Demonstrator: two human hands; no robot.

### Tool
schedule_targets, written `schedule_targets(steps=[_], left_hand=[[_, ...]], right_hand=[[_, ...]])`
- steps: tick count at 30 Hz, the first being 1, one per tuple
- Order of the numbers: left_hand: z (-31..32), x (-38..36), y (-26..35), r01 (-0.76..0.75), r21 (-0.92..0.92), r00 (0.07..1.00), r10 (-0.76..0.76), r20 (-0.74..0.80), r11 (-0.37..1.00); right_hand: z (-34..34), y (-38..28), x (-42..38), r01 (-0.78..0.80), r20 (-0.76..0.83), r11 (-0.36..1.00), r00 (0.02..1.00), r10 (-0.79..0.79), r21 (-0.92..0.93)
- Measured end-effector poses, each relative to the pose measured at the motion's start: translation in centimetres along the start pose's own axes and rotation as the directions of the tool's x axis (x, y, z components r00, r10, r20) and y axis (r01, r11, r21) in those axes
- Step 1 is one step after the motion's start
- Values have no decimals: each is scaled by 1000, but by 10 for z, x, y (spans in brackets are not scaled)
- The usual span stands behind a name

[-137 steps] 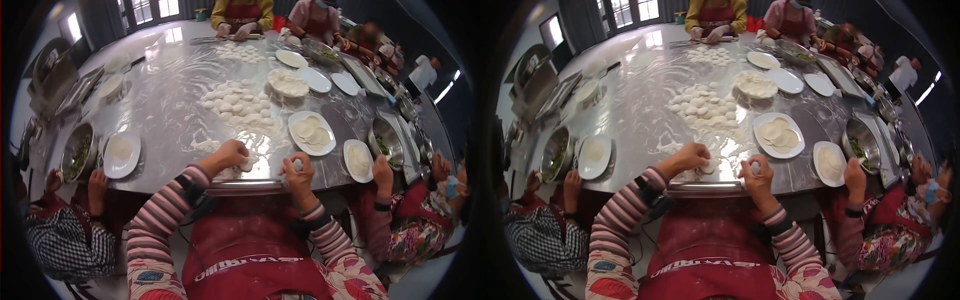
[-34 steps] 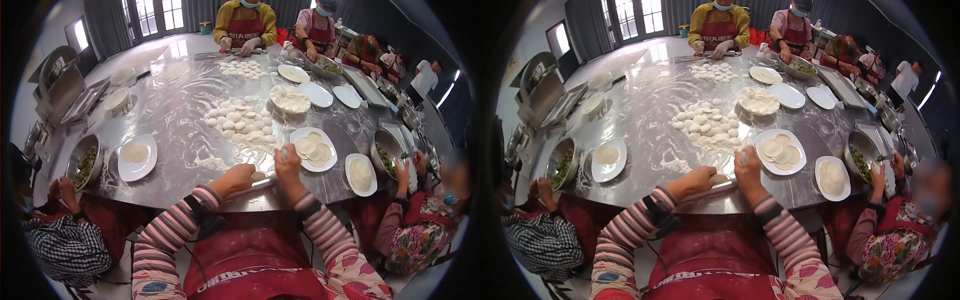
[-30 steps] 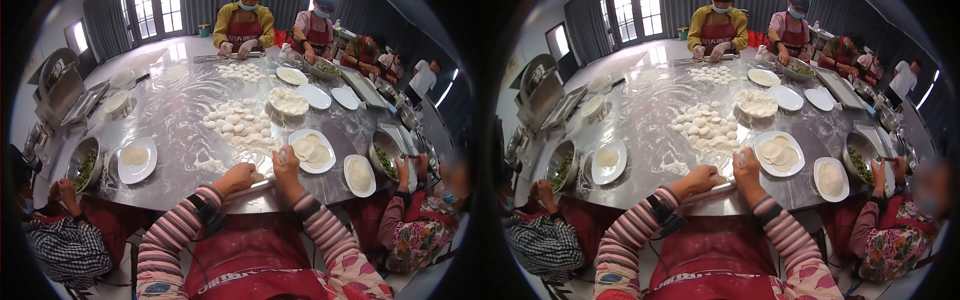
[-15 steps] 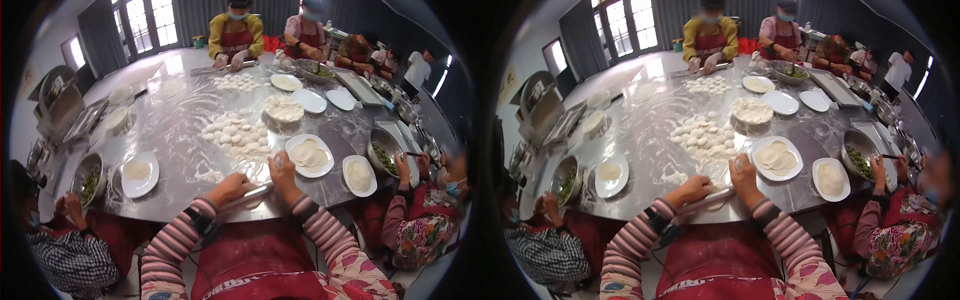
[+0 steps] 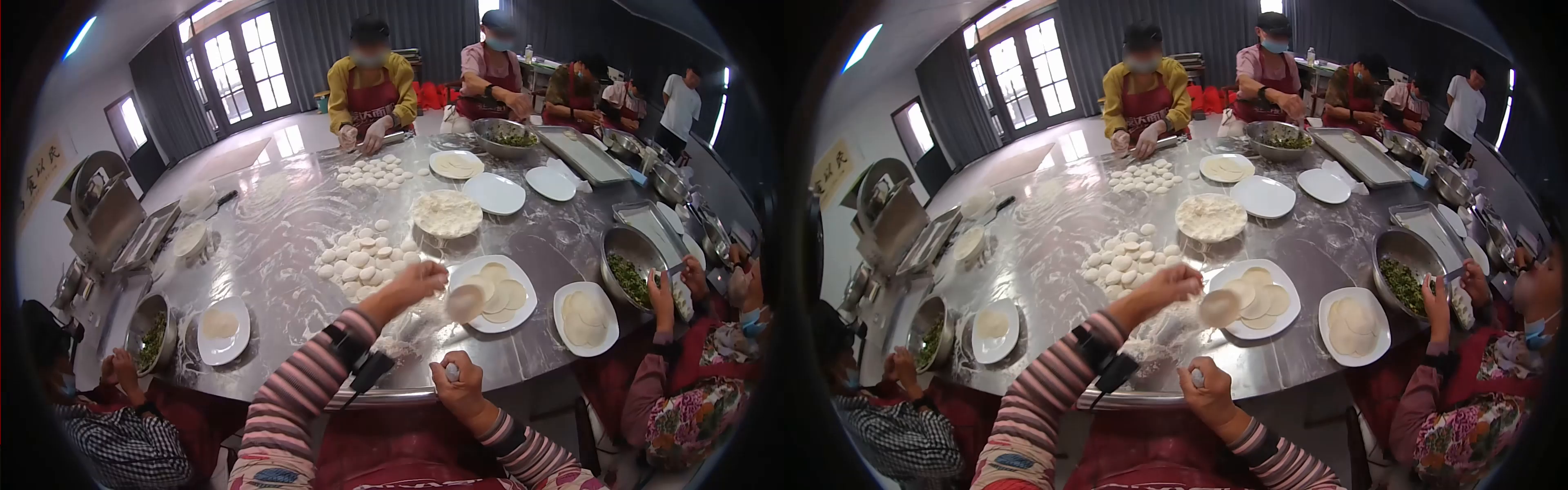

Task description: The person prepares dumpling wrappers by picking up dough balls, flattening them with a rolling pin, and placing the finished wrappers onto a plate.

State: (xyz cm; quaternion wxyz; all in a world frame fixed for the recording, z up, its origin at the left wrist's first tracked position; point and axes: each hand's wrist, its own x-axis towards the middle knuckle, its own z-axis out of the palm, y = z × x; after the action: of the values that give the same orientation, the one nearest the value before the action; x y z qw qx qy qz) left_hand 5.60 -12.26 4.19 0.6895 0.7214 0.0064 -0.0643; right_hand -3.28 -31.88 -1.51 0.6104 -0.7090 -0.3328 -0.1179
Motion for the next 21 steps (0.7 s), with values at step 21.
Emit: schedule_targets(steps=[21], left_hand=[[-24,-26,-65,-67,759,790,499,-356,647]], right_hand=[[11,-5,-6,-246,-26,954,967,254,172]])
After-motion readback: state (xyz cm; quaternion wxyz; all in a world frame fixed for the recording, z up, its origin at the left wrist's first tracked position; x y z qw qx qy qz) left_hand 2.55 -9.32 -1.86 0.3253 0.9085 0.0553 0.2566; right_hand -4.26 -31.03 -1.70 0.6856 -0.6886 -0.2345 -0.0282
